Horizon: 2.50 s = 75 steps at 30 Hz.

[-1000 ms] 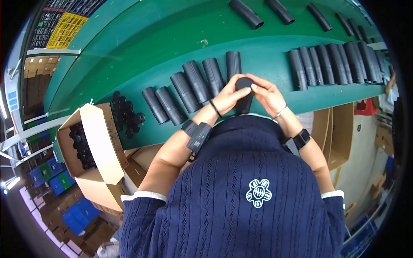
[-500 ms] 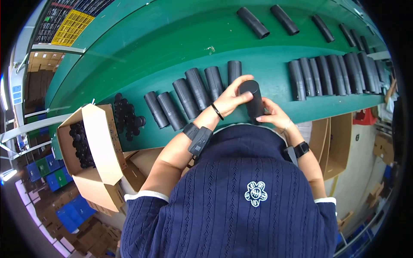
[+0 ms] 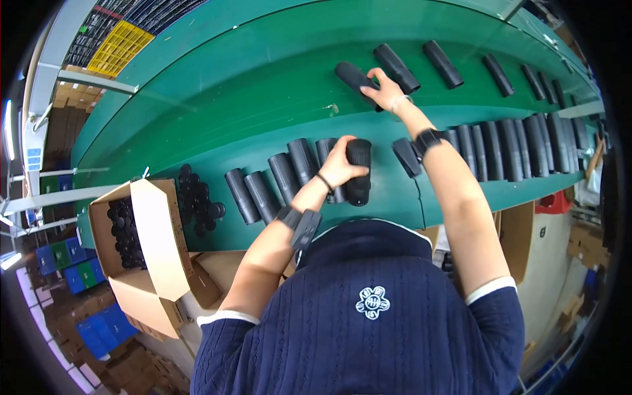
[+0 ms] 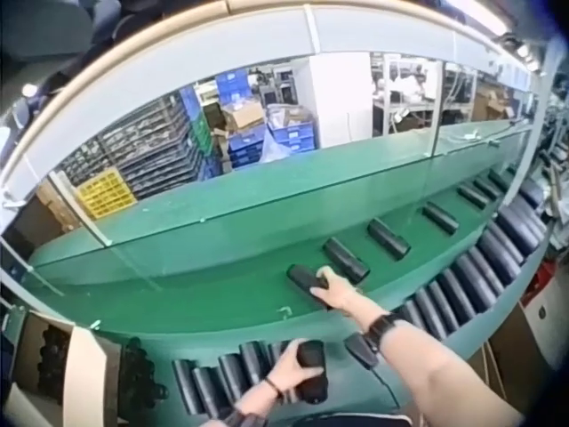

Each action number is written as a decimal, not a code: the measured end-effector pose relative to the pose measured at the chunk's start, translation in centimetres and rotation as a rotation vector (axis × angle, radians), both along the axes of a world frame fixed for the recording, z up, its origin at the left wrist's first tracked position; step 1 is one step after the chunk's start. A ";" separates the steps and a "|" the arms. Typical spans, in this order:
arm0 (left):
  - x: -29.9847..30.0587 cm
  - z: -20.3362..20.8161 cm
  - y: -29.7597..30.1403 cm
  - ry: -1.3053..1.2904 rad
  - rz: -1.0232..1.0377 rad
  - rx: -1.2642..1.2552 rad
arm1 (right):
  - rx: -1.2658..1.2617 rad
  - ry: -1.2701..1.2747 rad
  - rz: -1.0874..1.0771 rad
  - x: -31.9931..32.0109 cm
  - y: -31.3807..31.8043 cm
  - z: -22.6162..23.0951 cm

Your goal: The person removes newspaper from a box, takes out black cylinders, and places them on a green table. They pick up the cylinders one at a time, press a black cap onto the end of each, and then return the capped cylinders to the box.

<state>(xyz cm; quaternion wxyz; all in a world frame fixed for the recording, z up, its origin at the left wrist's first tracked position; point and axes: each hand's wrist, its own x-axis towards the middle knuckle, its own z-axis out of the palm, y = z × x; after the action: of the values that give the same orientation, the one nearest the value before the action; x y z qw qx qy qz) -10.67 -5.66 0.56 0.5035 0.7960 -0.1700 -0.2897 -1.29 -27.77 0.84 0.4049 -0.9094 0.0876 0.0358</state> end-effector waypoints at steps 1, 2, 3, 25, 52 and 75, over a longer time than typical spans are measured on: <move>-0.6 1.2 0.7 0.127 -0.032 -0.135 | -0.038 -0.008 -0.023 1.7 0.6 -0.7; -1.6 2.2 0.9 0.111 -0.037 -0.223 | -0.032 -0.038 -0.047 2.8 1.0 -1.5; -2.4 2.7 1.4 0.093 -0.030 -0.307 | -0.022 -0.067 -0.061 3.7 1.9 -2.2; -6.4 2.3 -1.1 -0.158 -0.172 -0.274 | 1.106 0.177 -0.002 -20.6 2.3 2.6; -4.8 3.2 -0.4 -0.200 -0.035 -0.457 | 0.570 0.047 0.186 -19.3 2.5 -3.4; -4.8 2.5 -0.1 -0.231 0.018 -0.346 | 0.207 -0.192 0.223 -20.0 4.6 4.5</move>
<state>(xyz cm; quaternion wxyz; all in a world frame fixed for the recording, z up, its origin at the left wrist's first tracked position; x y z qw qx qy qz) -15.52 -5.74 3.01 0.6127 0.7269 -0.2667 -0.1586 -21.24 -23.13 5.39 0.4965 -0.8662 -0.0571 0.0021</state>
